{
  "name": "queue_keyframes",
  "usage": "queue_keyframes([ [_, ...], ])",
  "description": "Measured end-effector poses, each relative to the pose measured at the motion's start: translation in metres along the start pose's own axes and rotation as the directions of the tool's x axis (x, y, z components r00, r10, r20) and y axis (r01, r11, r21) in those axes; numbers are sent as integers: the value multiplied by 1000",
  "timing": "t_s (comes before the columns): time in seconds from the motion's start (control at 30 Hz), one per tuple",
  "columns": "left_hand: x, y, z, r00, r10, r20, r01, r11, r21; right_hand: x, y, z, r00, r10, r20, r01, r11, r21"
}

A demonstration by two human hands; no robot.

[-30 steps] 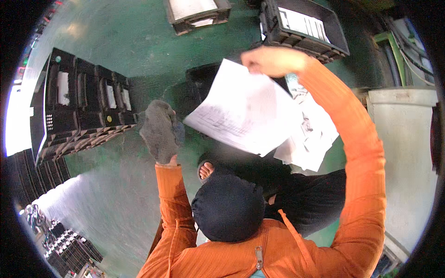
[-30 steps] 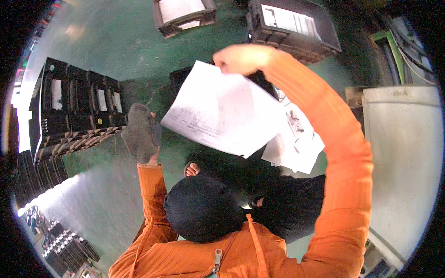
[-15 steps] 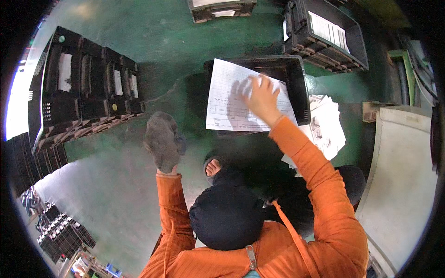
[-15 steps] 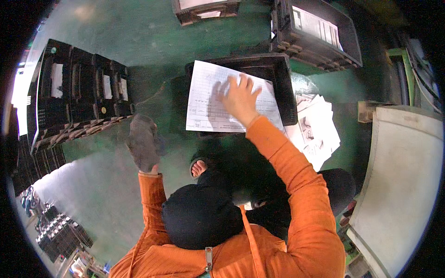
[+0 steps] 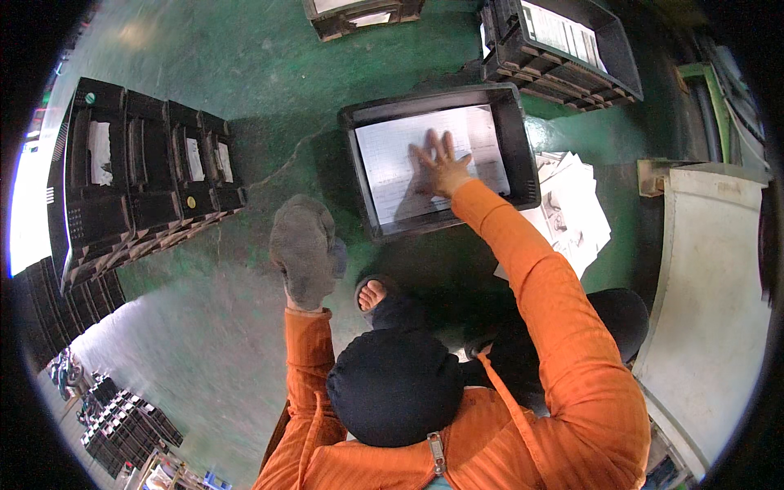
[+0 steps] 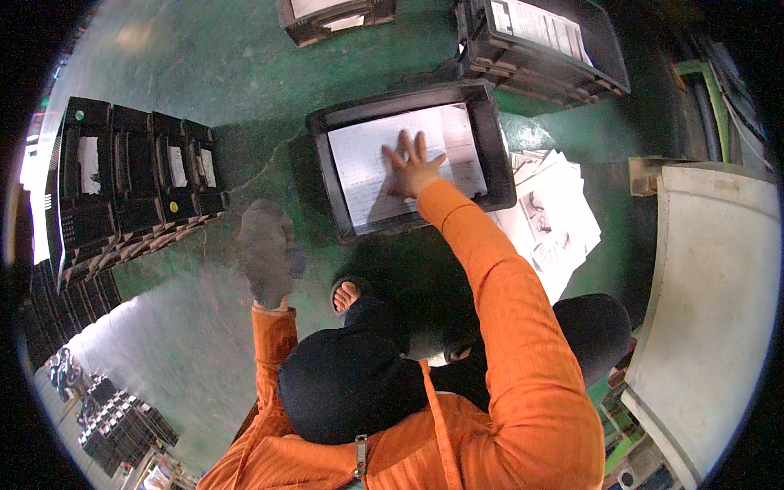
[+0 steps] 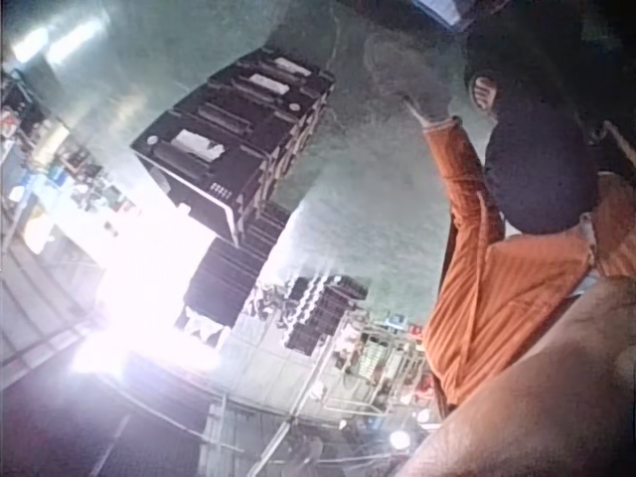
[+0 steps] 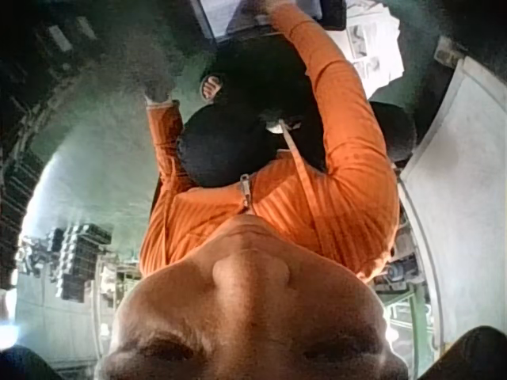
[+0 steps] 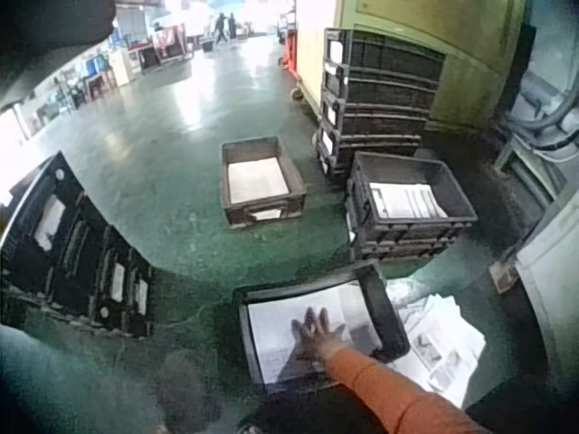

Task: The person wipes the inside of black plastic bins using a cloth and inserts a paper document into each bin before stacking them.

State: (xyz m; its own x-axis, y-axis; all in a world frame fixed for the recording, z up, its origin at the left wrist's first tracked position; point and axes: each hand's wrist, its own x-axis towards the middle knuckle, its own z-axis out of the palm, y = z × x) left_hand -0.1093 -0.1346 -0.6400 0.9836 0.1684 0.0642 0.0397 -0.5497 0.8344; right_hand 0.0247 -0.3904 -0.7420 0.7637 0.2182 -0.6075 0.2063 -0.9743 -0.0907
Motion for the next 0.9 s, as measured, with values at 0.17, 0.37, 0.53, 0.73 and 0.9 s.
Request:
queue_keyframes([
  [0.17,-13,15,17,975,-119,185,216,359,-908,-1,-7,15,995,-89,-48,86,994,-67],
  [0.37,-19,-14,34,812,-200,548,553,-39,-833,-10,5,-10,999,-10,39,8,999,33],
  [0.53,65,84,82,948,198,248,-129,955,-267,-60,40,-69,956,-293,-17,-9,-87,996],
  [0.73,48,114,132,847,400,350,-352,916,-194,-110,117,-65,974,108,-200,221,-643,733],
  [0.9,-1,68,176,688,135,713,-545,745,385,-168,170,-88,859,486,-164,445,-547,708],
])
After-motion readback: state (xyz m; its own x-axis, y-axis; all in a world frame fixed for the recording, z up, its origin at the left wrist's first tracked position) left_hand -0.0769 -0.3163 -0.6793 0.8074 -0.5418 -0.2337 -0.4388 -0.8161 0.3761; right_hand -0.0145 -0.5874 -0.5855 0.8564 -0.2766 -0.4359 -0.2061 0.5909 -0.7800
